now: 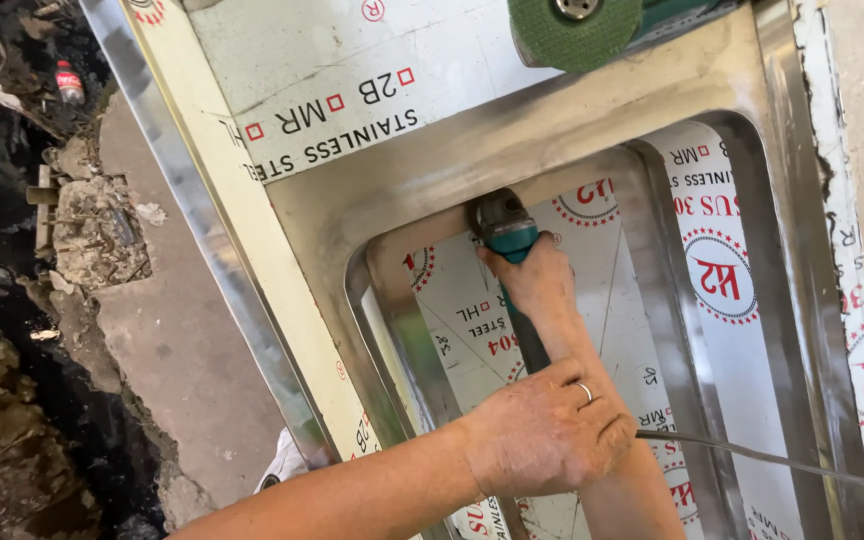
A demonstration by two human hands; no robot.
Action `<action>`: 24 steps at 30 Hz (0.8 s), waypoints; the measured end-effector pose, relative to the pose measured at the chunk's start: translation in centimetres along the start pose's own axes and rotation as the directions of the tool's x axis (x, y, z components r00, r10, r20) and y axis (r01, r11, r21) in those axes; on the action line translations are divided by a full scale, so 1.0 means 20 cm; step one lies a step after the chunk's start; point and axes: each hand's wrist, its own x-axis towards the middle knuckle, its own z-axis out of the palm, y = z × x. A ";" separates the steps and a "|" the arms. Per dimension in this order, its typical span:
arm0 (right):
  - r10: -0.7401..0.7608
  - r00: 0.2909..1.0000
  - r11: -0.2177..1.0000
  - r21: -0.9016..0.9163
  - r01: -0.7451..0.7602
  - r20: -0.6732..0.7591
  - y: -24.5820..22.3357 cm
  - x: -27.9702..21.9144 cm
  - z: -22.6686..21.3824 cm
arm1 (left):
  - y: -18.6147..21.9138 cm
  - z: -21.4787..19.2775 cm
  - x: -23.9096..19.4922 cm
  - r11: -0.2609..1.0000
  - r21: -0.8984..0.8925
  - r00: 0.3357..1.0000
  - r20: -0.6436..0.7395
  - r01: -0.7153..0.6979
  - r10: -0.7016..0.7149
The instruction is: Using an angle grinder to smooth the edges of a stainless steel sink.
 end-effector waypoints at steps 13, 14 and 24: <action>0.095 0.994 0.995 0.028 -0.094 -0.051 0.06 0.10 -0.05 | 0.00 -0.02 0.01 1.000 -0.004 1.000 0.007 0.001 -0.001; 0.093 0.994 0.995 0.028 -0.091 -0.051 0.05 0.09 -0.05 | 0.00 -0.01 0.01 1.000 -0.002 1.000 0.006 0.002 -0.002; -0.090 0.995 0.996 0.019 0.089 0.045 -0.15 -0.16 0.22 | -0.01 0.01 -0.01 1.000 -0.012 0.997 0.082 0.013 -0.012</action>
